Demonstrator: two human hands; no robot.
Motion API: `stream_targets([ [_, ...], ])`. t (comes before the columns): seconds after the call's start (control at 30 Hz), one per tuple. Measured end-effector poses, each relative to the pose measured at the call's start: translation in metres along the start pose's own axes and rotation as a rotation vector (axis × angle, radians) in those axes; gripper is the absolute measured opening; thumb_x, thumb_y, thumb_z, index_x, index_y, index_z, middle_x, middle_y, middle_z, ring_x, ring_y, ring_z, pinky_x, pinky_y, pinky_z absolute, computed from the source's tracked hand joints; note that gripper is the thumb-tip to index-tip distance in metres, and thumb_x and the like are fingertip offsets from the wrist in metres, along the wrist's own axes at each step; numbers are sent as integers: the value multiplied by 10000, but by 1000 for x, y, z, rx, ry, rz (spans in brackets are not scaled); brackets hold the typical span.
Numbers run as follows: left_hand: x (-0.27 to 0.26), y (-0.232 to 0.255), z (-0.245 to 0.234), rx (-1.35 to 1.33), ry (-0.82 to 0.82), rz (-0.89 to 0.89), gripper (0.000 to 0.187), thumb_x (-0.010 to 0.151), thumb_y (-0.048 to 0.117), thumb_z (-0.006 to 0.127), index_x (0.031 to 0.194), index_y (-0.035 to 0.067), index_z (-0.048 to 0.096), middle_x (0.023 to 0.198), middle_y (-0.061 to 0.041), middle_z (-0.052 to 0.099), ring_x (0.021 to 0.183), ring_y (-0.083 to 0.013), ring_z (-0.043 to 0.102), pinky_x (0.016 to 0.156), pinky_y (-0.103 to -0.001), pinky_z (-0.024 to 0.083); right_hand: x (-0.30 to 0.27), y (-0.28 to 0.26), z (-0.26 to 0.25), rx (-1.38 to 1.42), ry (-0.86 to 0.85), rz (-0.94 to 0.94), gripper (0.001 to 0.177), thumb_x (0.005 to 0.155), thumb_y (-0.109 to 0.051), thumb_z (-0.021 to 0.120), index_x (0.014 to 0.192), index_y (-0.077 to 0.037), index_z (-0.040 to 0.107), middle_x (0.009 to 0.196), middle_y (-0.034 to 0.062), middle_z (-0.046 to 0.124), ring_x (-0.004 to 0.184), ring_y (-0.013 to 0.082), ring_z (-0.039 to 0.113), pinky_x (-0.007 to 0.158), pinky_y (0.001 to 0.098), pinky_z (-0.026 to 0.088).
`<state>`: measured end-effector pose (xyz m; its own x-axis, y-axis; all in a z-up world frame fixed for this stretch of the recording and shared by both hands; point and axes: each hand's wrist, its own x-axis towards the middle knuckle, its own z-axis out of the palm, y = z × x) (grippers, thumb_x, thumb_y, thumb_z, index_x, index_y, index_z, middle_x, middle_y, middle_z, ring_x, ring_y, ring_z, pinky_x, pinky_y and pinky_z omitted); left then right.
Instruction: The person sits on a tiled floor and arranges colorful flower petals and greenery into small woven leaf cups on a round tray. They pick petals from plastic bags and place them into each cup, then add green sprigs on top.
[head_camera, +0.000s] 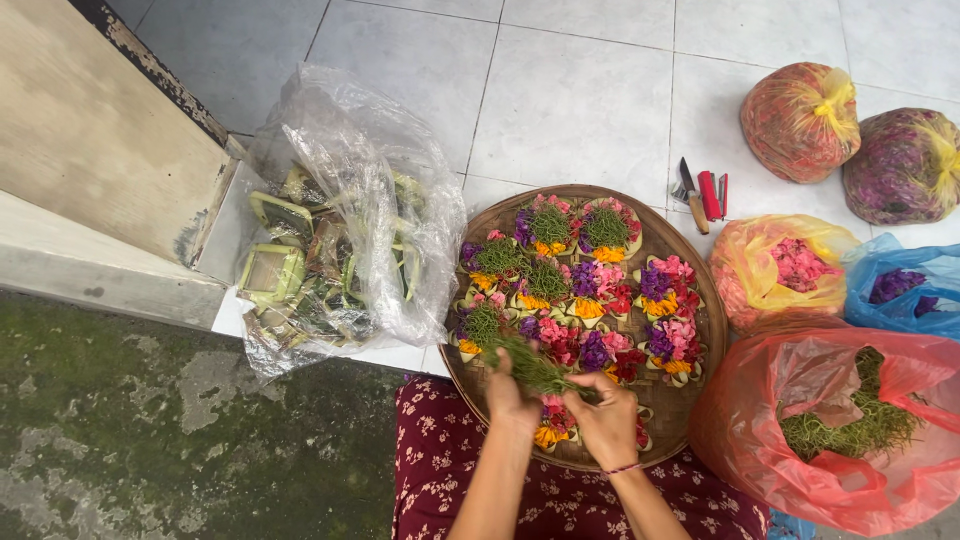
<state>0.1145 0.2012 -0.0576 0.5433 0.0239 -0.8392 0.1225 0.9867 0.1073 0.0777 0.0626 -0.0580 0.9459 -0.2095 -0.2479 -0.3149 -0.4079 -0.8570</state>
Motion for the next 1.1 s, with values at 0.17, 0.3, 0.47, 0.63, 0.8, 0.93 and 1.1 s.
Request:
stream_targets([
  [0.17, -2, 35, -4, 72, -128, 121, 342, 1050, 251, 439, 1322, 64, 531, 1195, -119, 684, 1061, -235, 697, 911, -434, 614, 36, 11, -15, 1, -5, 103, 194, 876, -104, 719, 1055, -112, 795, 927, 107, 811, 439, 67, 542, 377, 207, 375],
  [0.3, 1, 31, -12, 50, -174, 124, 347, 1065, 230, 419, 1331, 41, 535, 1177, -130, 686, 1073, -250, 697, 898, -430, 627, 74, 18, 11, -216, -147, 11, 277, 921, -180, 681, 1190, -205, 742, 1179, 75, 728, 469, 142, 593, 418, 260, 499],
  [0.47, 5, 29, -21, 56, -200, 144, 337, 1070, 205, 408, 1309, 16, 551, 1155, -145, 688, 1051, -246, 699, 911, -421, 627, 82, 35, 37, -726, 82, -654, 249, 835, -163, 769, 1082, -154, 740, 1228, 48, 665, 1080, 254, 632, 928, 431, 524],
  [0.63, 0, 22, -25, 119, -219, 144, 260, 1045, 154, 465, 1226, -17, 540, 1114, -157, 676, 1005, -246, 692, 911, -418, 612, 85, 26, 40, -811, -66, -462, 211, 866, -194, 778, 1065, -142, 731, 1237, 38, 554, 1190, 256, 558, 1022, 415, 458],
  [0.8, -5, 10, -35, 226, -230, 80, 255, 964, 137, 516, 1188, 25, 565, 1105, -111, 679, 1000, -215, 670, 895, -361, 592, 68, -6, 10, -598, -114, -394, 335, 877, -209, 763, 1209, -174, 730, 1405, 77, 532, 1343, 284, 492, 1135, 474, 389],
  [0.93, -7, -8, -41, 342, -396, 124, 260, 977, 156, 588, 1182, 5, 535, 1091, -131, 625, 963, -234, 619, 882, -367, 563, 25, -26, -9, -175, -487, -256, 696, 817, -267, 754, 1455, -206, 483, 1567, 74, 340, 1455, 300, 344, 1093, 443, 435],
  [1.1, -20, -16, -33, 515, -192, 6, 344, 1026, 318, 552, 1314, 132, 564, 1211, -68, 583, 1019, -160, 502, 850, -399, 417, -12, -28, -8, -331, -342, -427, 583, 807, -174, 790, 1356, -140, 594, 1452, 105, 536, 1302, 319, 549, 1064, 443, 479],
])
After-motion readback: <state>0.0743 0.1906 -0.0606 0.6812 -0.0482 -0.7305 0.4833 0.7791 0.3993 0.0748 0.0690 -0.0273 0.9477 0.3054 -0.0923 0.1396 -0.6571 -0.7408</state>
